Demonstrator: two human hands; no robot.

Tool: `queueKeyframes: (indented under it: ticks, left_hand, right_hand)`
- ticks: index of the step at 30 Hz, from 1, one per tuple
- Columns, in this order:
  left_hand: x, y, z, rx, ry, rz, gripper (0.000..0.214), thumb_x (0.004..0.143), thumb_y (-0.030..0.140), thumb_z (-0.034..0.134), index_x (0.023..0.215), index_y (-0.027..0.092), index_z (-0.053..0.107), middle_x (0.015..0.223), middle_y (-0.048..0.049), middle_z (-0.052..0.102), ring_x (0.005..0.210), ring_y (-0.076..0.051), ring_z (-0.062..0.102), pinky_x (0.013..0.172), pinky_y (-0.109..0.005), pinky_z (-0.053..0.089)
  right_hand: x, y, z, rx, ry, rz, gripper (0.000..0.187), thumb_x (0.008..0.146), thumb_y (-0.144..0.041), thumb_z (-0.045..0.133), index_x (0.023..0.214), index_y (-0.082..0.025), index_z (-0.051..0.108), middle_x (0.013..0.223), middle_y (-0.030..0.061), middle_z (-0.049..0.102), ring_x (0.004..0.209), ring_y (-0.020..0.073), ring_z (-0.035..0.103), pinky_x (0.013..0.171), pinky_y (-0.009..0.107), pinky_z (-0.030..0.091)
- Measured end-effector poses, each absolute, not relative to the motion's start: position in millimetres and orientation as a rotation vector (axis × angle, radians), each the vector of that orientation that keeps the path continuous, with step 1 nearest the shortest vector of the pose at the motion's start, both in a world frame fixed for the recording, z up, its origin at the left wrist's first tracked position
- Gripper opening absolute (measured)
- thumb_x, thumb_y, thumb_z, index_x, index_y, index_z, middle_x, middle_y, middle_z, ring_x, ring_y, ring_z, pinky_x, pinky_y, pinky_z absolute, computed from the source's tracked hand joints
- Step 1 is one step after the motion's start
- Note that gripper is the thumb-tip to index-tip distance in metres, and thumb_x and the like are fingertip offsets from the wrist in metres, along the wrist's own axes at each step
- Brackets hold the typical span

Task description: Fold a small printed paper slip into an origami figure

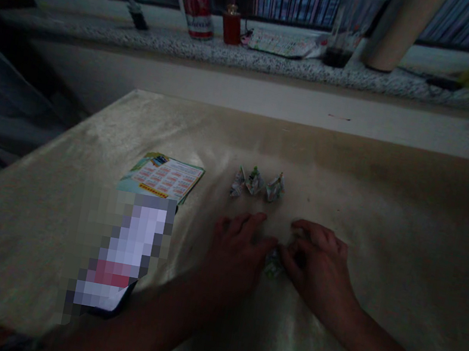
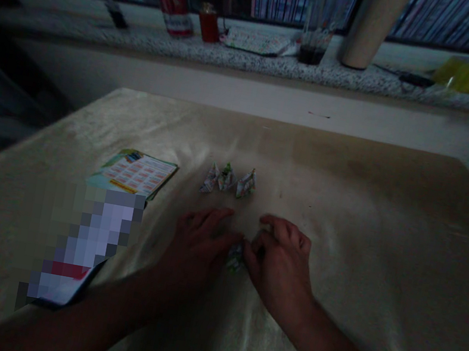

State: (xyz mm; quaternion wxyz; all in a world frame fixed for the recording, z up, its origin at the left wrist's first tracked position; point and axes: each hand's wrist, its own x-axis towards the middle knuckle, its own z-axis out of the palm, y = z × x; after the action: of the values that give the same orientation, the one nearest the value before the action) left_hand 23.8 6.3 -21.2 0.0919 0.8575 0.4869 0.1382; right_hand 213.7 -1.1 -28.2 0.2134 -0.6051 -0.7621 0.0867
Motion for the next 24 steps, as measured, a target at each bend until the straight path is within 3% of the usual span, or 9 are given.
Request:
queueKeyframes:
  ticks: [11,15,19,24]
  left_hand:
    - [25,5,-23,2.490,1.473,0.440,0.029,0.096,0.022,0.057,0.120,0.030,0.071,0.145,-0.0158,0.053,0.131,-0.036,0.050,0.103,-0.061,0.036]
    - [24,5,-21,2.476,1.476,0.442,0.030,0.095,0.021,0.059,0.121,0.030,0.071,0.145,-0.0159,0.053,0.131,-0.036,0.050,0.103,-0.061,0.036]
    - [24,6,-19,2.446,1.468,0.472,0.028,0.096,0.022,0.058,0.119,0.029,0.071,0.144,-0.0148,0.053,0.131,-0.035,0.050,0.105,-0.060,0.035]
    - [23,7,-21,2.398,1.463,0.527,0.029,0.096,0.022,0.057,0.123,0.023,0.068,0.141,-0.0148,0.056,0.130,-0.033,0.051,0.107,-0.056,0.036]
  right_hand:
    - [215,2,-23,-1.710,-2.143,0.257,0.024,0.085,-0.037,0.073,0.065,-0.025,0.071,0.129,0.0080,0.067,0.119,0.0366,0.058,0.091,0.054,0.042]
    - [219,0,-24,-1.678,-2.127,0.247,0.010,0.081,-0.034,0.079,0.083,-0.025,0.074,0.125,0.0091,0.069,0.117,0.0352,0.060,0.093,0.053,0.043]
    - [220,-7,-23,-1.598,-2.151,0.228,0.018,0.085,-0.028,0.074,0.103,-0.029,0.076,0.129,0.0083,0.069,0.120,0.0353,0.060,0.096,0.055,0.042]
    - [216,-9,-27,-1.534,-2.124,0.304,0.017,0.085,-0.019,0.072,0.098,-0.028,0.078,0.124,0.0067,0.073,0.118,0.0338,0.062,0.097,0.055,0.042]
